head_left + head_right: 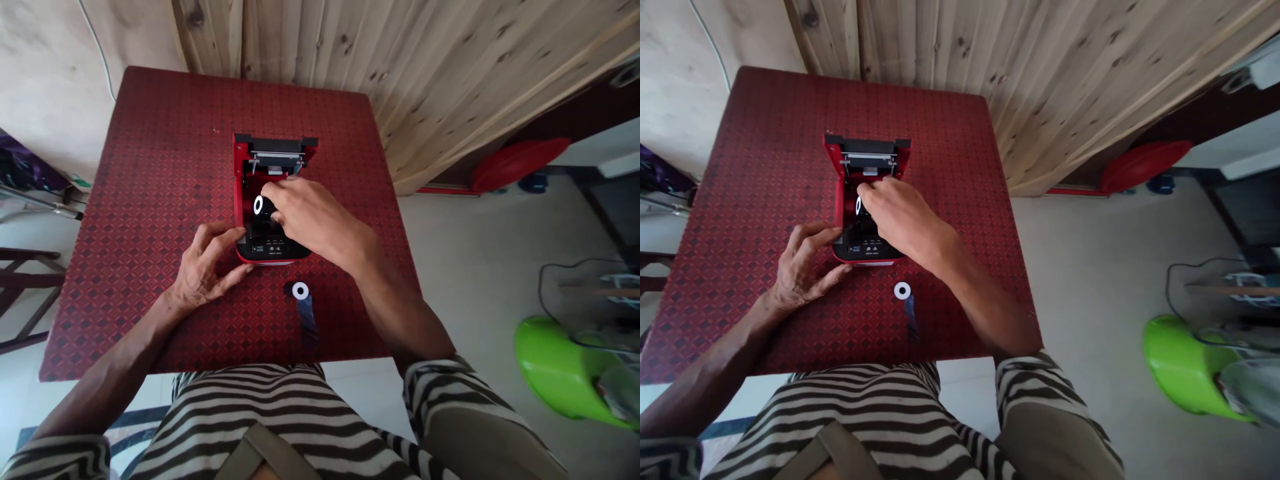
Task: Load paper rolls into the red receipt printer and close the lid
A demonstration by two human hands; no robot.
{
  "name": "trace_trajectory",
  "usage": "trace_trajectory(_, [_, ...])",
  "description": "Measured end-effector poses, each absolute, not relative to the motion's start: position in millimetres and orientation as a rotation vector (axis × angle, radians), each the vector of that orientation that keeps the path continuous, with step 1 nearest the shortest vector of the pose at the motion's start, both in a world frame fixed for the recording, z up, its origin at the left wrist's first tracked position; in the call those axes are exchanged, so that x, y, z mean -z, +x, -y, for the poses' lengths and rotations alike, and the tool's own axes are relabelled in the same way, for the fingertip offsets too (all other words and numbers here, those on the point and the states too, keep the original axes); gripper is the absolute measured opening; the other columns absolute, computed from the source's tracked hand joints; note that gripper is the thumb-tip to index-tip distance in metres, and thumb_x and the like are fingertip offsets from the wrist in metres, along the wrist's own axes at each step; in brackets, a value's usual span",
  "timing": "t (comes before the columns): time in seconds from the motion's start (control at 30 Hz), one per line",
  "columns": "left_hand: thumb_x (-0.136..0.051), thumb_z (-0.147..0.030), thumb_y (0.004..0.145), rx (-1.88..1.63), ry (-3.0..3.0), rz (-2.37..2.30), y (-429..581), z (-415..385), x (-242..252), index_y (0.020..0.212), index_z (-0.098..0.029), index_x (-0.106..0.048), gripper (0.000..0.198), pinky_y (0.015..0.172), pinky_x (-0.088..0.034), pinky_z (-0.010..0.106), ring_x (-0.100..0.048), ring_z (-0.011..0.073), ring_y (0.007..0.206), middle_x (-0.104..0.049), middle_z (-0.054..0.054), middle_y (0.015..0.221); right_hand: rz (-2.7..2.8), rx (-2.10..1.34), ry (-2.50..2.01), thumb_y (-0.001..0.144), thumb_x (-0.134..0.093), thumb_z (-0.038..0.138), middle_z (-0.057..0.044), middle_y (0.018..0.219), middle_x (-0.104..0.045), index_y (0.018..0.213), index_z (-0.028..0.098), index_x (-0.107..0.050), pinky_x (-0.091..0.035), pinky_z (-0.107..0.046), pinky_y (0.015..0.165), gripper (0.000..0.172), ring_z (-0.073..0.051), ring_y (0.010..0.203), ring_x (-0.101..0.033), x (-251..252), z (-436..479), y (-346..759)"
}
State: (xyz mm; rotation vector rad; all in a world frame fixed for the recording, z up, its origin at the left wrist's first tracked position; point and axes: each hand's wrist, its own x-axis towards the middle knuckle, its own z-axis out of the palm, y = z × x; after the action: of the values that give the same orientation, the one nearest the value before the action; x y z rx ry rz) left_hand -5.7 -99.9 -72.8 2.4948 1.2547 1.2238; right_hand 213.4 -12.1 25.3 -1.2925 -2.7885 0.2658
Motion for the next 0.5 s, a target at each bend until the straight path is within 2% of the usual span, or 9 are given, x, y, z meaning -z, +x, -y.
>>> trace_trajectory(0.13, [-0.075, -0.043, 0.097, -1.23, 2.483, -1.242, -5.1, 100.2, 74.4, 0.149, -0.021, -0.052, 0.06, 0.098, -0.065, 0.036, -0.069, 0.0225, 0.116, -0.063, 0.012, 0.127, 2.873, -0.253, -1.447, 0.093, -0.056, -0.004, -0.016, 0.104, -0.079, 0.116, 0.011, -0.075, -0.055, -0.04, 0.085, 0.033, -0.03, 0.097, -0.075, -25.1, 5.6, 200.0])
trace_trajectory(0.27, [-0.074, -0.044, 0.098, -1.224, 2.476, -1.244, -4.8, 100.3, 75.5, 0.151, -0.024, -0.05, 0.062, 0.097, -0.067, 0.038, -0.069, 0.0231, 0.116, -0.063, 0.011, 0.127, 2.913, -0.302, -1.419, 0.094, -0.056, -0.003, -0.016, 0.1, -0.08, 0.108, 0.012, -0.079, -0.055, -0.04, 0.081, 0.031, -0.031, 0.093, -0.076, -20.5, -3.5, 195.8])
trace_trajectory(0.37, [-0.075, -0.043, 0.097, -1.215, 2.475, -1.241, -4.5, 100.1, 75.3, 0.153, -0.025, -0.048, 0.065, 0.097, -0.067, 0.039, -0.069, 0.0234, 0.116, -0.063, 0.011, 0.127, 2.915, -0.377, -1.411, 0.094, -0.056, -0.003, -0.018, 0.103, -0.08, 0.108, 0.012, -0.08, -0.056, -0.041, 0.084, 0.031, -0.032, 0.099, -0.076, -14.6, -9.8, 193.9])
trace_trajectory(0.5, [-0.076, -0.042, 0.097, -1.226, 2.467, -1.233, -4.5, 100.1, 74.7, 0.153, -0.024, -0.049, 0.065, 0.098, -0.066, 0.038, -0.069, 0.0231, 0.116, -0.063, 0.011, 0.127, 2.872, -0.499, -1.408, 0.095, -0.054, -0.004, -0.019, 0.113, -0.08, 0.118, 0.01, -0.078, -0.057, -0.044, 0.095, 0.036, -0.033, 0.11, -0.075, -15.3, -8.7, 201.3])
